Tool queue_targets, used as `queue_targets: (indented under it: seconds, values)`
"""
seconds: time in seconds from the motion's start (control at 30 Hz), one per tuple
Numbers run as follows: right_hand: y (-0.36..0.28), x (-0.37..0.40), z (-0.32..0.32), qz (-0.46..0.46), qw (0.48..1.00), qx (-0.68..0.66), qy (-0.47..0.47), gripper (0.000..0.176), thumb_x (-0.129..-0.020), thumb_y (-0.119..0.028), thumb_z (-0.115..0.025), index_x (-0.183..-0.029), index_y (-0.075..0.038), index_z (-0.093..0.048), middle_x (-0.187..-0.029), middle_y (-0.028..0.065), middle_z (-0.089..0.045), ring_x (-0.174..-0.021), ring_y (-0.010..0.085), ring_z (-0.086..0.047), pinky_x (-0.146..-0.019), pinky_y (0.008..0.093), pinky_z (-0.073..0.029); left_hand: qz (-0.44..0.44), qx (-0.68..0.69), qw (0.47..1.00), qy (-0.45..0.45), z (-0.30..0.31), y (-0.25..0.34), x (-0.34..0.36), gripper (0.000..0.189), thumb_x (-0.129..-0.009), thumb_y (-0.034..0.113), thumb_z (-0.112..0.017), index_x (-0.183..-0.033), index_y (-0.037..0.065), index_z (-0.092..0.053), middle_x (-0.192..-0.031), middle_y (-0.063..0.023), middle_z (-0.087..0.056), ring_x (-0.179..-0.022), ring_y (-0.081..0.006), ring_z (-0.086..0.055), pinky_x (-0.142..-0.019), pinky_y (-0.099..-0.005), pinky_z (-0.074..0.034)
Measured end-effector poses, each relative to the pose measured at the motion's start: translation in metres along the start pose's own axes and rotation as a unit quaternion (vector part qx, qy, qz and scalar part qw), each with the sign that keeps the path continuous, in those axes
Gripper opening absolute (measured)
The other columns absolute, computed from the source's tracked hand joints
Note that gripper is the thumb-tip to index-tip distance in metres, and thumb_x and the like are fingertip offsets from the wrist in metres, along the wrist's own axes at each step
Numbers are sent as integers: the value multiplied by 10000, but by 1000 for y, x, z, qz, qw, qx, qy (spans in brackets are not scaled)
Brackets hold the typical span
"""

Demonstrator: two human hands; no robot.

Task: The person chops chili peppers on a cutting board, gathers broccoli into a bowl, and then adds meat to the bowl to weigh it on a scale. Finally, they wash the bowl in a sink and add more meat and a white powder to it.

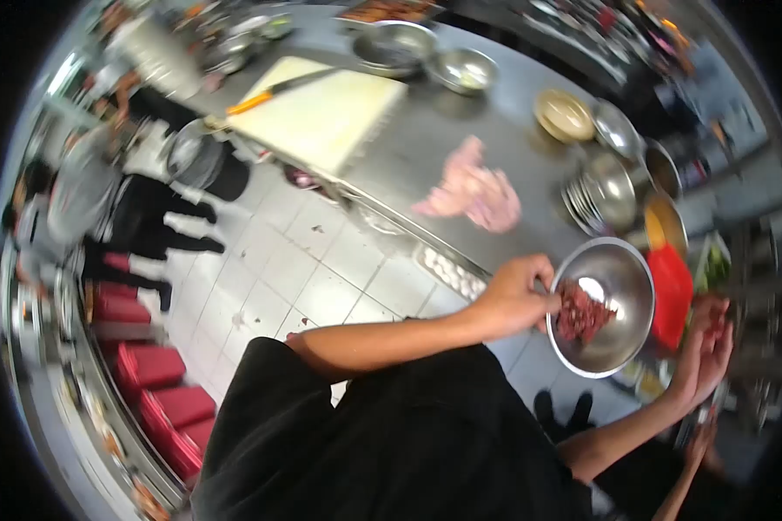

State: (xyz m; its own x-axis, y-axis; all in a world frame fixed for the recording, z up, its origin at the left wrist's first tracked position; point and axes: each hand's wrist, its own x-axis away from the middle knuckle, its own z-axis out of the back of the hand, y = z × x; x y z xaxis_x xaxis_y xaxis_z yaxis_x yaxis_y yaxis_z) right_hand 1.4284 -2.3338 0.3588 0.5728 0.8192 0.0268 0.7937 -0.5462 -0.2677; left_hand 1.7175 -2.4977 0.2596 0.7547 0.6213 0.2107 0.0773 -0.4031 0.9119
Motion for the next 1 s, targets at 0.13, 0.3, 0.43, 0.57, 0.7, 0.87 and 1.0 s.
queue_targets:
  seconds: [0.13,0.3,0.43,0.57,0.7,0.87,1.0]
  values:
    - [70,-47,0,-159,984,-80,-33,309,-957,-18,-485,-1247,83,-453,-1179,170,-465,-1107,254,-471,-901,367,-448,-8,12,994,107,38,-1,16,188,-805,36,-650,-874,36,-474,-725,-70,-611,-578,-140,-645,-484,-248,-489]
    - [164,-95,-7,-277,955,-104,-19,387,-934,-3,-501,-1313,44,-436,-1205,178,-440,-1087,249,-464,-891,363,-447,-41,58,969,235,94,6,38,153,-814,8,-632,-879,20,-495,-754,-81,-619,-636,-151,-649,-545,-271,-544]
    - [240,-120,-18,-324,945,-50,11,368,-929,-10,-505,-1288,49,-449,-1172,155,-443,-1016,231,-468,-867,338,-446,-81,117,936,323,145,4,68,151,-816,2,-630,-884,10,-495,-792,-93,-628,-635,-161,-642,-570,-269,-555]
    - [324,-136,-34,-394,917,-54,-12,363,-930,-22,-517,-1278,63,-455,-1148,162,-476,-1028,247,-480,-881,346,-445,-87,106,903,407,203,2,119,159,-802,-9,-635,-884,8,-499,-802,-89,-618,-650,-164,-647,-603,-293,-570]
    - [421,-151,-44,-373,928,-3,-21,356,-924,-8,-520,-1258,94,-452,-1101,181,-524,-1043,290,-497,-892,387,-452,-139,151,850,485,267,-6,186,157,-806,-32,-633,-887,14,-506,-815,-81,-607,-653,-167,-650,-604,-304,-575]
    - [556,-140,-52,-453,890,-48,-1,342,-915,5,-523,-1235,109,-460,-1100,186,-517,-1029,286,-500,-887,396,-461,-141,146,784,586,336,-1,280,159,-808,-44,-613,-842,24,-474,-783,-92,-613,-638,-175,-650,-626,-313,-584]
    - [662,-121,-46,-522,853,-11,15,335,-913,-1,-533,-1226,108,-479,-1087,191,-543,-1030,290,-516,-861,392,-476,-165,162,710,665,369,-9,333,142,-812,-32,-605,-842,30,-481,-800,-91,-612,-679,-171,-644,-624,-310,-581]
